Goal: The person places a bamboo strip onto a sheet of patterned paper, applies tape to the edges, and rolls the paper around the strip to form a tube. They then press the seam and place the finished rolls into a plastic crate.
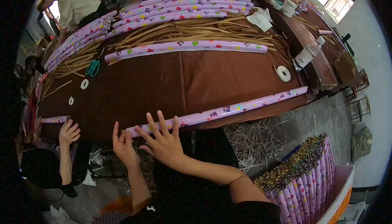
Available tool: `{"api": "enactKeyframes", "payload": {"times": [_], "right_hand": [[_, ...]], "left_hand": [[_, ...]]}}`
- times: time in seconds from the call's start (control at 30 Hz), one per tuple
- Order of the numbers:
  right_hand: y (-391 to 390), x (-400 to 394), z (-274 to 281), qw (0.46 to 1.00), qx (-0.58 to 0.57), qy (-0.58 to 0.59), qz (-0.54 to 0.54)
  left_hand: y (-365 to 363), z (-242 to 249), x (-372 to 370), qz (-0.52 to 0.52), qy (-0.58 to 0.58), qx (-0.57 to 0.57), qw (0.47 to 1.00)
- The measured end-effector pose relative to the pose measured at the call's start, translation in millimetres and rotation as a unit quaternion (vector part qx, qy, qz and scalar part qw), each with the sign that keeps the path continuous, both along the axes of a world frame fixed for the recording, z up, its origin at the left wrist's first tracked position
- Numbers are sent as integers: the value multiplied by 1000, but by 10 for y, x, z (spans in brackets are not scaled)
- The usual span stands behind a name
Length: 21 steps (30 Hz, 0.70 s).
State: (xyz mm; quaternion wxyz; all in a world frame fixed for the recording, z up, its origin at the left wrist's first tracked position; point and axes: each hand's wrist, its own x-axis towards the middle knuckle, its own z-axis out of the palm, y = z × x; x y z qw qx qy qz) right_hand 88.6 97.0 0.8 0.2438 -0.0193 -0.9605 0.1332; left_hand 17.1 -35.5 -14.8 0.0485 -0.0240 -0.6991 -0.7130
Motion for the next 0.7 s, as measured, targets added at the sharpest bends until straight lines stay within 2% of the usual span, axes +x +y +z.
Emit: {"api": "enactKeyframes", "payload": {"times": [0.23, 0.4, 0.43, 0.6, 0.7], "right_hand": [[509, 344, -30, 994, 73, -18, -81], [1175, 757, -151, 970, 122, -66, -200], [1332, 836, -209, 967, 127, -39, -217], [2112, 1186, -401, 916, 203, 8, -346], [2541, 1366, -403, 884, 183, 32, -429]], "left_hand": [[5, -5, 7, 14, -10, 37, 999], [-5, -56, -7, 2, 4, 56, 998], [9, -17, 0, 16, -9, 34, 999], [32, 9, -5, 10, -3, 37, 999], [7, -27, -19, 6, 8, 34, 999]]}}
